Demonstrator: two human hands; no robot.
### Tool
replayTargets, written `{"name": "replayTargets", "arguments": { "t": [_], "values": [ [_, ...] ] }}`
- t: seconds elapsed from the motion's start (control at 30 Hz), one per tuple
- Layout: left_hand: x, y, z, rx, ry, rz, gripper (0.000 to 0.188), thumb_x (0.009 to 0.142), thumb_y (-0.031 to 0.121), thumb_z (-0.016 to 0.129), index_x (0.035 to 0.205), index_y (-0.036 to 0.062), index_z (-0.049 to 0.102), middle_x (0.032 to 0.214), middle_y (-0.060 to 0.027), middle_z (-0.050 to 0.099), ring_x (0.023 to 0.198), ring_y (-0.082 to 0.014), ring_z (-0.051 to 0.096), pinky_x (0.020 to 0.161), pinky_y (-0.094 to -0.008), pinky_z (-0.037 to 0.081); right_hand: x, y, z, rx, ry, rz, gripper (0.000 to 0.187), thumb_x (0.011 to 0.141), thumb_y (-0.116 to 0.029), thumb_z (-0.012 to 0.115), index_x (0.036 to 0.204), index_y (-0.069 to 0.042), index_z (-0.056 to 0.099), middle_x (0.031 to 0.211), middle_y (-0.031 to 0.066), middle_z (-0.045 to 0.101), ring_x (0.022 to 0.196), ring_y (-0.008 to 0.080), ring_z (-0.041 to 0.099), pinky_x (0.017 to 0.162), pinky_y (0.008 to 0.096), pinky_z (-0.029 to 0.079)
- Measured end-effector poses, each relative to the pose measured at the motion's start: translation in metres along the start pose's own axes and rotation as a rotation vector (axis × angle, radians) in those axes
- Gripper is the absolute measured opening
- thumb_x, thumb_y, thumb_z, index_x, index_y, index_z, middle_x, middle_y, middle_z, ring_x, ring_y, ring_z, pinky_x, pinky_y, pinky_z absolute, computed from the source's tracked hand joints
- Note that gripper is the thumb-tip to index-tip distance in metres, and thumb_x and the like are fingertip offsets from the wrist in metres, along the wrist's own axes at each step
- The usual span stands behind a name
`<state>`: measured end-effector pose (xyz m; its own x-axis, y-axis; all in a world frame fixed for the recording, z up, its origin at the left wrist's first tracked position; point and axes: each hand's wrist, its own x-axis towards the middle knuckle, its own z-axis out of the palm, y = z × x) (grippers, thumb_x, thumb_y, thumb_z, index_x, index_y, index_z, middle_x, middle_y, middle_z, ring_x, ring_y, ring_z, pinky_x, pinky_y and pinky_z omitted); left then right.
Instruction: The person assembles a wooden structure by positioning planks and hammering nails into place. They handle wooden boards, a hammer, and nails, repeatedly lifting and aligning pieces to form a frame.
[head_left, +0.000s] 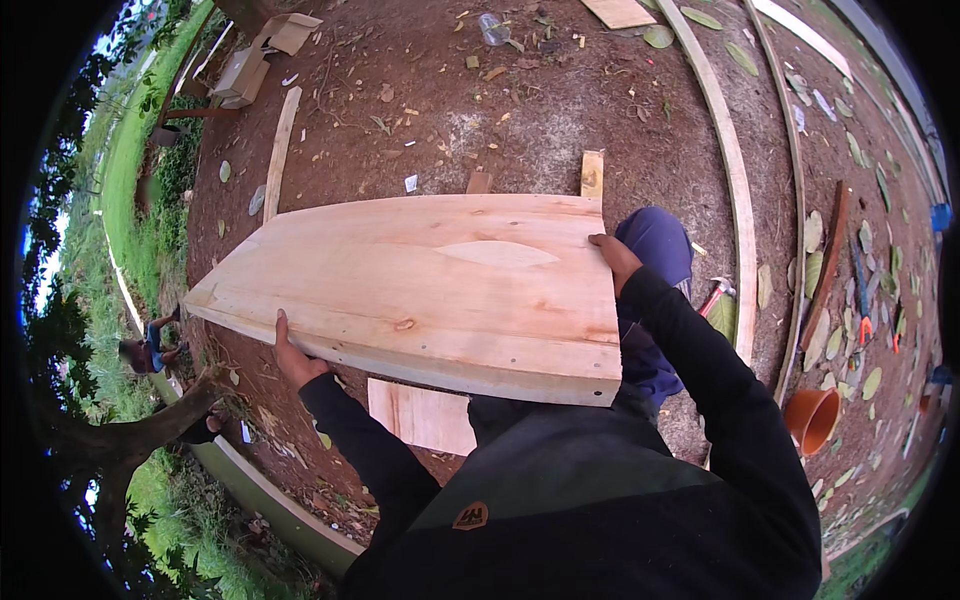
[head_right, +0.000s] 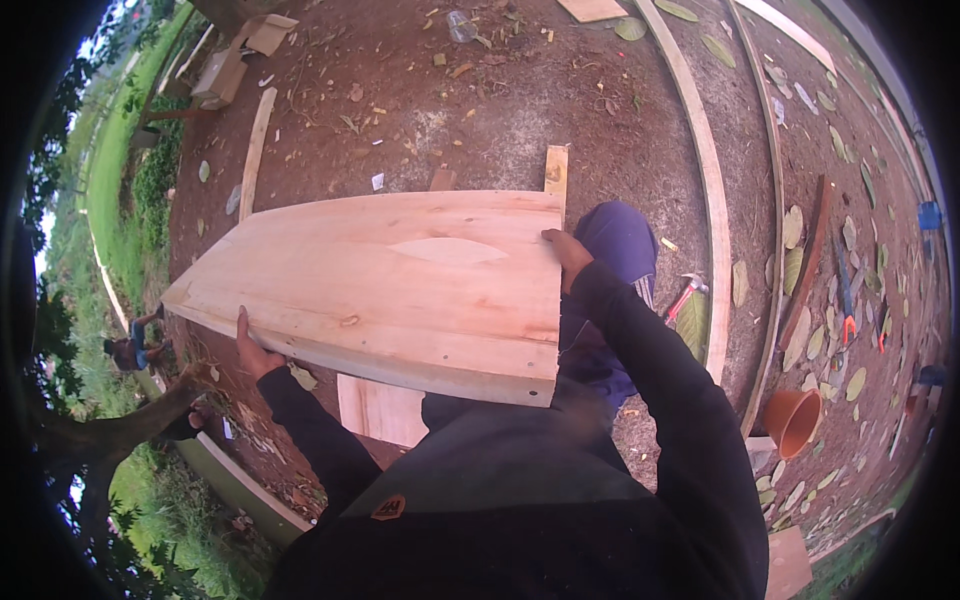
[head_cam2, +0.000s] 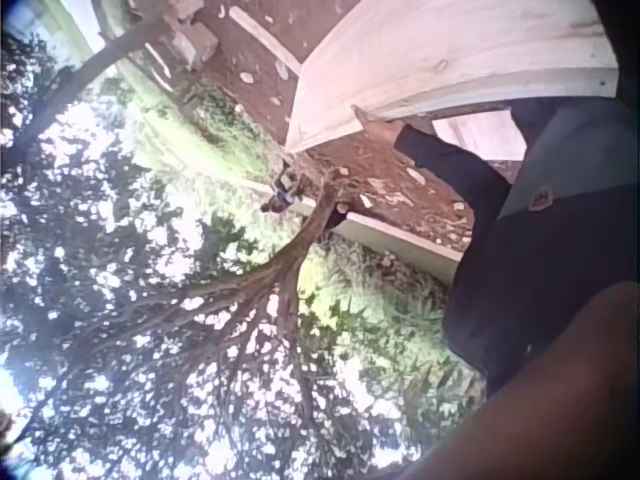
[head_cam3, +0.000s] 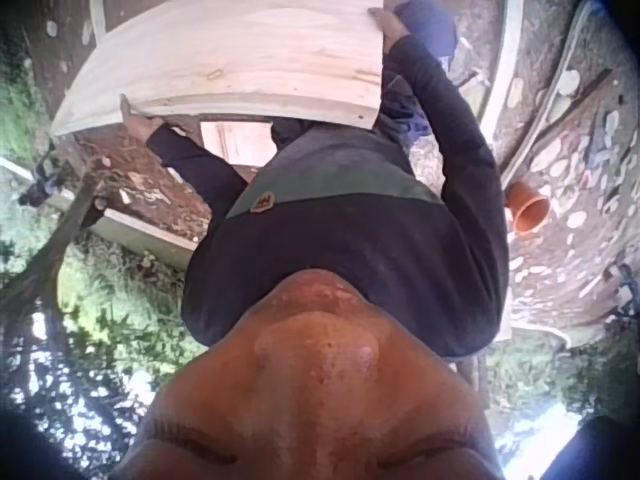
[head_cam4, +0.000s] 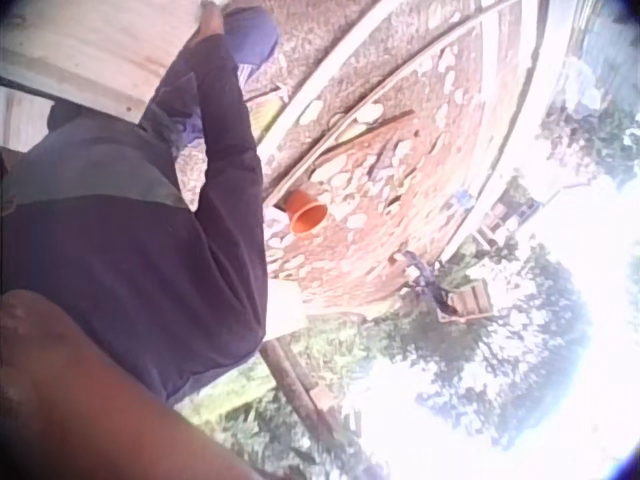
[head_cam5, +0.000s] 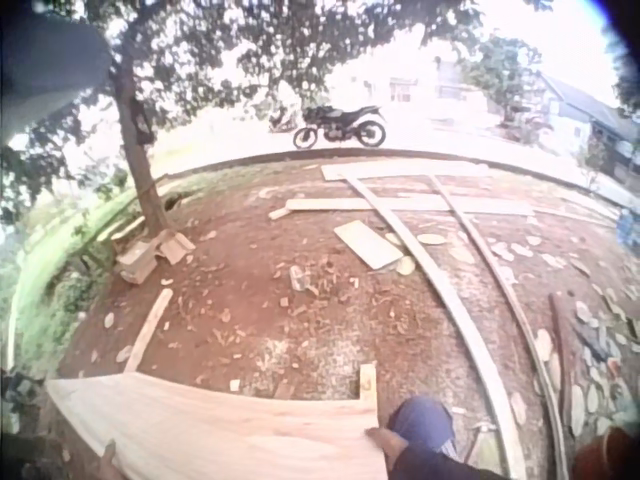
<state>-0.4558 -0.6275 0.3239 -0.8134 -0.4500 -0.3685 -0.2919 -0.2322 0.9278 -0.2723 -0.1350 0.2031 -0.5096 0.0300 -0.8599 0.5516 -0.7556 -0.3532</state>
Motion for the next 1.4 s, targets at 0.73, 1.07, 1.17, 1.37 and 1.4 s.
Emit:
{"name": "replayTargets", "arguments": {
  "t": [0.73,1.07,1.17,1.37,1.4],
  "values": [
    [0.008,0.014,0.104,-0.054,0.018,0.272,0.057,0.081,0.02,0.077,0.114,-0.0226,0.06,0.11,-0.0211,0.068,0.091,-0.0256,0.069,0.079,-0.0377,0.056,0.027,-0.077,-0.032,-0.079,-0.034,-0.295,0.038,0.097,-0.03,0.062,0.117,0.002,0.065,0.103,0.0145,0.071,0.088,0.0204,0.071,0.08,0.0342,0.057],
    [0.024,0.0,0.173,-0.058,-0.045,0.334,0.048,0.082,0.012,0.079,0.114,-0.0195,0.061,0.115,-0.0196,0.067,0.102,-0.0235,0.065,0.091,-0.0333,0.049,0.123,-0.109,-0.088,-0.231,-0.097,-0.317,0.051,0.099,-0.036,0.057,0.124,0.008,0.06,0.101,0.0182,0.074,0.081,0.0253,0.074,0.083,0.0351,0.059],
    [0.049,-0.014,0.191,-0.071,-0.041,0.372,0.061,0.083,0.021,0.079,0.118,-0.0217,0.052,0.12,-0.0249,0.063,0.105,-0.0269,0.064,0.094,-0.0356,0.049,0.13,-0.149,-0.11,-0.592,-0.065,-0.305,0.057,0.099,-0.04,0.058,0.133,0.005,0.056,0.114,0.0181,0.071,0.095,0.0257,0.072,0.086,0.0365,0.056],
    [0.042,0.0,0.203,0.115,0.075,0.351,0.083,0.082,0.039,0.082,0.12,-0.0206,0.039,0.121,-0.0358,0.058,0.113,-0.0386,0.063,0.1,-0.0406,0.047,-0.039,-0.178,0.03,-0.94,0.188,-0.658,0.066,0.102,-0.049,0.052,0.155,-0.012,0.04,0.149,0.009,0.053,0.136,0.0276,0.05,0.102,0.0439,0.042],
    [0.03,0.013,0.213,0.135,0.078,0.359,0.086,0.082,0.044,0.082,0.12,-0.0203,0.039,0.12,-0.0371,0.058,0.113,-0.0412,0.062,0.101,-0.0416,0.047,-0.076,-0.182,0.06,-1.099,0.115,-0.708,0.067,0.102,-0.05,0.051,0.155,-0.01,0.039,0.149,0.0104,0.052,0.136,0.0276,0.05,0.104,0.0438,0.042]
  ]
}}
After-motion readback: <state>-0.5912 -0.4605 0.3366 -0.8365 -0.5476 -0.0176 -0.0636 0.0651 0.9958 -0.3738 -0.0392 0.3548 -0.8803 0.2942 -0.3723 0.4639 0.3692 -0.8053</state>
